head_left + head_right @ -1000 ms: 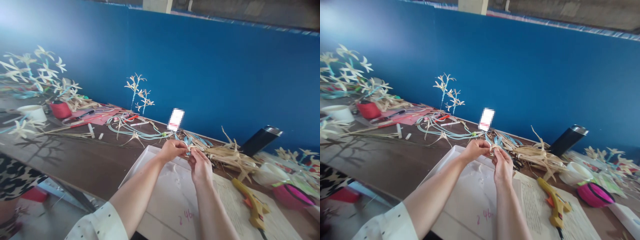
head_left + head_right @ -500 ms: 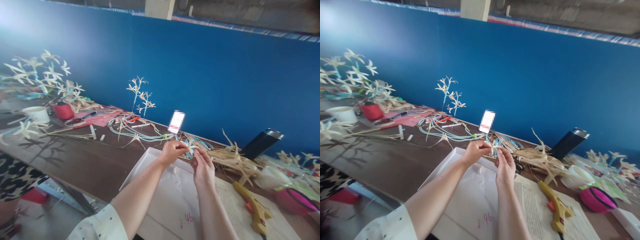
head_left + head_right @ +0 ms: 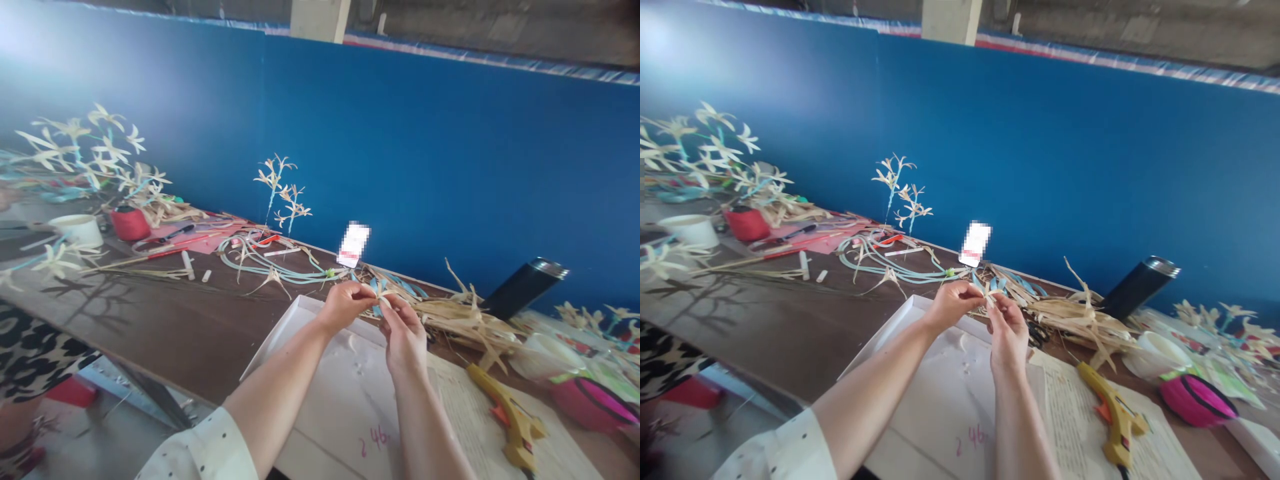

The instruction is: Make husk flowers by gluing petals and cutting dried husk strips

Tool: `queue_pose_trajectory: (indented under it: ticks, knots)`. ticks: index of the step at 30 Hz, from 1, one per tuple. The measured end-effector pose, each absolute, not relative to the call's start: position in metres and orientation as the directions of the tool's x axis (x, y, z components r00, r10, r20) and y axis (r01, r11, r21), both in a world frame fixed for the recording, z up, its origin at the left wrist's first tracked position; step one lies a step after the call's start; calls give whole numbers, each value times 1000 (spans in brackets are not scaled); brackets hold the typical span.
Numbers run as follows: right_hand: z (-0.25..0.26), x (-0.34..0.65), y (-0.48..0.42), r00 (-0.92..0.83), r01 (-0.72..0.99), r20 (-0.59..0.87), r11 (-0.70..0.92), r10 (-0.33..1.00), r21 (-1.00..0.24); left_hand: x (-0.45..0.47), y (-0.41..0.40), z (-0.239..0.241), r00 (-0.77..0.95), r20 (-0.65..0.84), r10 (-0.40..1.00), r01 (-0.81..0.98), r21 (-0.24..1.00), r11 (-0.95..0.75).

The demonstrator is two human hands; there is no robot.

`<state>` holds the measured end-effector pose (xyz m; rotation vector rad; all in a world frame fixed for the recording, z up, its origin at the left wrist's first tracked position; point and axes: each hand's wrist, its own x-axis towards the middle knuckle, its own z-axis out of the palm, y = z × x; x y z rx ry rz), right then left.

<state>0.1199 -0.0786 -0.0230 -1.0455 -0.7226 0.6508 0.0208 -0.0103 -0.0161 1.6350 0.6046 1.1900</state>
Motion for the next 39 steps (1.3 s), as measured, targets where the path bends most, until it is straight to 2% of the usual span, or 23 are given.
queue_pose_trajectory:
  ticks: [4, 9, 28, 39]
  knots:
    - [-22, 118, -79, 617, -134, 224, 382, 754, -915, 21, -10, -16, 392, 442, 807, -115, 894, -434]
    - [-20, 117, -79, 578, -135, 266, 411, 771, -901, 20, -12, -15, 422, 423, 802, -128, 903, -409]
    - [-22, 120, -78, 552, -147, 246, 383, 796, -912, 18, -11, -14, 453, 378, 807, -23, 911, -413]
    - [-18, 119, -80, 544, 11, 320, 375, 776, -927, 18, -9, -18, 486, 347, 802, 57, 904, -425]
